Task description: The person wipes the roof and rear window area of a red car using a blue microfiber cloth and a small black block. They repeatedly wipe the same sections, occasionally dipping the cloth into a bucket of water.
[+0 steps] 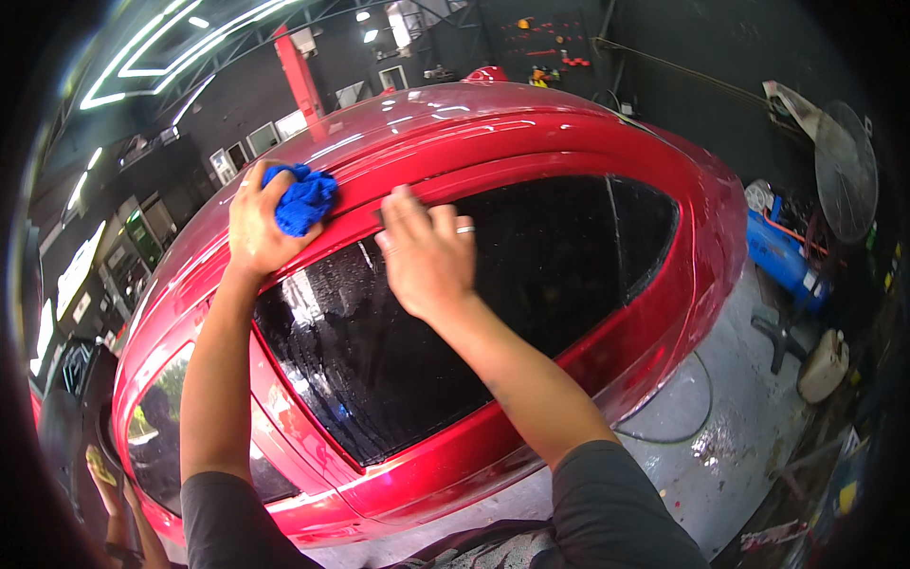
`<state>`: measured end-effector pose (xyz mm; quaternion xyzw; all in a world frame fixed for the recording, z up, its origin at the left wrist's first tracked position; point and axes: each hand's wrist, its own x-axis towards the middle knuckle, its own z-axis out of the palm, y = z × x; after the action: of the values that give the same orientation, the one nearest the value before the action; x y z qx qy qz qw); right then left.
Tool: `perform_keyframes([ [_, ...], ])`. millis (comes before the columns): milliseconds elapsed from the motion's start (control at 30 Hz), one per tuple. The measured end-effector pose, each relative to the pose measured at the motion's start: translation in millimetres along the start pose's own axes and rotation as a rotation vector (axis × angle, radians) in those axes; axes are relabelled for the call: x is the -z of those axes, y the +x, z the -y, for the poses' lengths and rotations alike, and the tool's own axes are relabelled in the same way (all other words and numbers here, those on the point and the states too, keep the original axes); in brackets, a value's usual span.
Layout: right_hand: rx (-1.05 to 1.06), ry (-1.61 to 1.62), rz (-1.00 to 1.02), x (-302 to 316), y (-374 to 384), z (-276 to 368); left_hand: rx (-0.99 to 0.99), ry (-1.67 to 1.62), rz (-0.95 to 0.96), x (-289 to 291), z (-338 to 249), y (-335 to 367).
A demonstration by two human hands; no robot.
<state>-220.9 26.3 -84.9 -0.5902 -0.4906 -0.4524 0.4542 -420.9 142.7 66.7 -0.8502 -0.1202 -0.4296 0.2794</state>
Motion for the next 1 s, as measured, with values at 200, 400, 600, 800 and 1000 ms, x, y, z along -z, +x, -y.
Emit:
perform_keyframes([
  [200, -0.31, -0.248, 0.101, 21.7, 4.1, -147.6, 0.011, 0.015, 0.012, 10.7, 2.3, -4.7],
  [400, -0.415, -0.31, 0.057, 34.0, 7.1, -203.1, 0.048, 0.026, 0.019, -4.0, 1.1, -0.7],
  [600, -0.059, -0.145, 0.113, 11.2, 9.1, -41.8, 0.059, 0.033, 0.032, 5.4, 4.6, -4.2],
  [800, -0.181, -0.15, 0.113, 33.7, 15.7, -125.8, 0.068, 0.067, 0.026, 6.9, 2.9, -7.9],
  [1000, -0.192, -0.146, 0.104, 20.6, 16.5, -93.3, 0.081, 0.059, 0.043, 6.1, 1.1, -6.9],
])
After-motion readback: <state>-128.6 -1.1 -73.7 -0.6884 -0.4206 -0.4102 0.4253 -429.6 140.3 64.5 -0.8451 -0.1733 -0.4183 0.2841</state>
